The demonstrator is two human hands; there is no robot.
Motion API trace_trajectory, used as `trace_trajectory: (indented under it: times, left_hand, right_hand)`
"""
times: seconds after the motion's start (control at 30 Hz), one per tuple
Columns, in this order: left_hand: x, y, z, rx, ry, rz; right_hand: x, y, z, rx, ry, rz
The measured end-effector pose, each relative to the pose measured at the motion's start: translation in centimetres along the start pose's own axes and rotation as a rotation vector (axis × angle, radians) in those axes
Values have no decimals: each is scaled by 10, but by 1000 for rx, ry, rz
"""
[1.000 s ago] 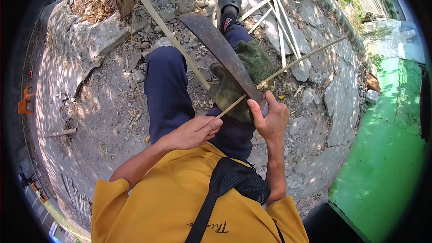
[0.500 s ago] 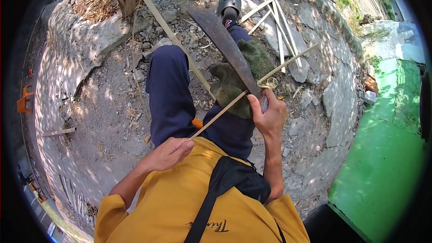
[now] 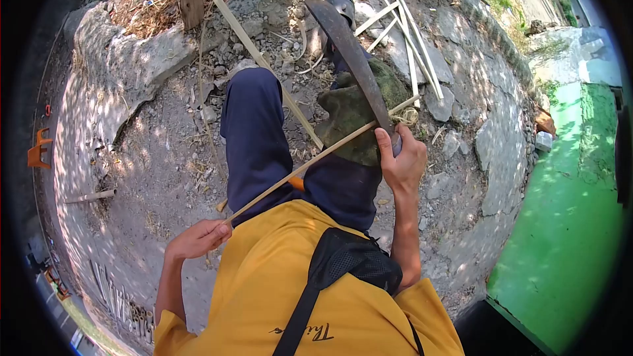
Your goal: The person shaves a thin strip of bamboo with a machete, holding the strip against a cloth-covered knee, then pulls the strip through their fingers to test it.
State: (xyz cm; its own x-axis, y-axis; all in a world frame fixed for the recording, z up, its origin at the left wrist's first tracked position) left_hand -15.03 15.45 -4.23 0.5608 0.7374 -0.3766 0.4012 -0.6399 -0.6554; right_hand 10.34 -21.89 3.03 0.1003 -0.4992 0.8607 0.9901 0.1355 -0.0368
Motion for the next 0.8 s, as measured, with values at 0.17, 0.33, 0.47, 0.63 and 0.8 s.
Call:
trace_trajectory:
  times: [0.17,0.33,0.47,0.63,0.8]
  left_hand:
    - [34,25,-86,-119,737,-359]
    - [9,109,-199,-418,507,-363]
    - [-33,173,-205,-258,321,-66]
    - [-37,187,-187,-364,207,-66]
    - [-35,172,-193,-358,259,-125]
  right_hand:
    - [-3,-2,-8,-21,-23,60]
    - [-6,-3,-14,-19,9,94]
    - [-4,-2,-12,30,33,88]
    - [-7,-1,-18,17,93,161]
    - [-7,-2,-9,34,83,85]
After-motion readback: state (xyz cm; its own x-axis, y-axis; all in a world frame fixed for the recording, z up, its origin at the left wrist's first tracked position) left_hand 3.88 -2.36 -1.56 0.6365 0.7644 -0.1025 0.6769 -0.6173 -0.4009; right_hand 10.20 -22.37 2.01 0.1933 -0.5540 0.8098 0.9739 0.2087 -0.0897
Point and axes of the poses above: each hand's wrist, its own y-axis towards the middle knuckle, its own x-axis out of the back of the hand, z = x × y, the point moved 8 cm from there along y, towards the middle knuckle, and after that the axes turned 13 degrees about z, right-handed, at the moved point
